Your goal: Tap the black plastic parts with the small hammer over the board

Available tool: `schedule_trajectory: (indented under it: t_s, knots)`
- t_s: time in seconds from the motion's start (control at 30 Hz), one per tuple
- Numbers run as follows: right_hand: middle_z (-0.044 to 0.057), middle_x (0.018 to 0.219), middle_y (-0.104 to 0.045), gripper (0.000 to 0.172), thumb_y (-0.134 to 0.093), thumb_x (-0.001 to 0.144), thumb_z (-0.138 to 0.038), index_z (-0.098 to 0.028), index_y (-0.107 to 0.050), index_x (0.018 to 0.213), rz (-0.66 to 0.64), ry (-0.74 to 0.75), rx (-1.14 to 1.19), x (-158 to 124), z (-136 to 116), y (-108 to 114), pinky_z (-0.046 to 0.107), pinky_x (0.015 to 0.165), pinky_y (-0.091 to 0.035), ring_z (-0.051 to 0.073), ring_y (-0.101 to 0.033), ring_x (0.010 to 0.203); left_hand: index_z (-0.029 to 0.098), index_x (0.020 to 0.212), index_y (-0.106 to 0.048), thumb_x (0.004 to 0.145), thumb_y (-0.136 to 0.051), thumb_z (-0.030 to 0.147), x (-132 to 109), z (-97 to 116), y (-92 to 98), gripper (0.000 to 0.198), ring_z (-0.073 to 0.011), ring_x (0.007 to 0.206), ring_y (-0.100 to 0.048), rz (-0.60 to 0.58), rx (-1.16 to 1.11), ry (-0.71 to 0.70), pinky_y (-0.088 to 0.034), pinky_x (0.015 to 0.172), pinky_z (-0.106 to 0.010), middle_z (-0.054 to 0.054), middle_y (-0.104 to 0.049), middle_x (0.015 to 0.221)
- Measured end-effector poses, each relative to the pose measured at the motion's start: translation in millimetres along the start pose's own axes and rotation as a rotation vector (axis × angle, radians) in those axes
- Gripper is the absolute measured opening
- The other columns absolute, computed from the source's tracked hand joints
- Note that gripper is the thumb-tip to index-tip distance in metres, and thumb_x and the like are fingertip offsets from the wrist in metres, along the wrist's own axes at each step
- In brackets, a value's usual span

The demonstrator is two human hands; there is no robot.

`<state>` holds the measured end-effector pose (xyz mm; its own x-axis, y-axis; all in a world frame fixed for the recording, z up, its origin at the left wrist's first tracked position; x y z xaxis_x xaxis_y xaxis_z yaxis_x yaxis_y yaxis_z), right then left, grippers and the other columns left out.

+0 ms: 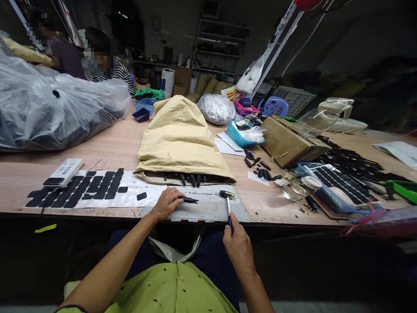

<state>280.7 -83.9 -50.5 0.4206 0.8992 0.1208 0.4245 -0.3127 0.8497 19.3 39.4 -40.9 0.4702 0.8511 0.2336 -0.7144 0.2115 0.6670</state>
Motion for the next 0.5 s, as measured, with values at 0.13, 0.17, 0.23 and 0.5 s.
schedule_trajectory:
  t_s: [0.13,0.17,0.23,0.5]
  knots:
    - [0.012,0.109,-0.071,0.052,-0.041,0.089,-0.032,-0.018,-0.059,0.136,0.051,0.029,-0.010,-0.1,2.1,-2.4,0.032,0.068,-0.052,0.024,-0.068,0.084,0.023,0.105,-0.071,0.093,-0.051,0.029,2.7,0.9,1.2,0.024,-0.0201,0.091,-0.053,-0.013,0.017,-0.004,-0.041,0.087,-0.035,-0.004,-0.068,0.094]
    - [0.012,0.108,-0.071,0.052,-0.041,0.088,-0.032,-0.018,-0.060,0.135,0.062,0.035,-0.012,0.0,2.6,-3.0,0.031,0.066,-0.051,0.024,-0.068,0.083,0.023,0.104,-0.071,0.093,-0.051,0.029,2.3,2.3,1.6,0.024,-0.0203,0.091,-0.053,-0.014,0.024,-0.004,-0.040,0.087,-0.036,-0.004,-0.068,0.094]
    - [0.012,0.107,-0.071,0.053,-0.041,0.088,-0.031,-0.018,-0.060,0.136,0.067,0.041,-0.017,0.2,3.1,-3.7,0.031,0.065,-0.051,0.024,-0.069,0.082,0.023,0.104,-0.071,0.094,-0.051,0.030,-2.5,7.5,2.1,0.024,-0.0207,0.092,-0.053,-0.018,0.043,-0.018,-0.039,0.087,-0.037,-0.005,-0.068,0.094]
    - [0.013,0.118,-0.067,0.055,-0.038,0.091,-0.031,-0.017,-0.053,0.141,-0.025,-0.020,-0.021,-0.4,-1.2,0.0,0.033,0.069,-0.050,0.026,-0.067,0.089,0.026,0.105,-0.069,0.085,-0.065,0.023,-75.8,33.1,-12.0,0.020,-0.0280,0.115,-0.048,-0.135,0.260,-0.239,-0.035,0.099,-0.045,-0.008,-0.061,0.122]
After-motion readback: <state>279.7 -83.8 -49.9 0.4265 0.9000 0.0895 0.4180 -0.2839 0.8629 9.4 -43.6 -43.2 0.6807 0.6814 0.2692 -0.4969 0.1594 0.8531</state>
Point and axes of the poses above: each hand's wrist, its own x-axis towards the middle knuckle, its own y-axis out of the back of the hand, z = x × y, the point moved 1 cm from there along x, towards the middle knuckle
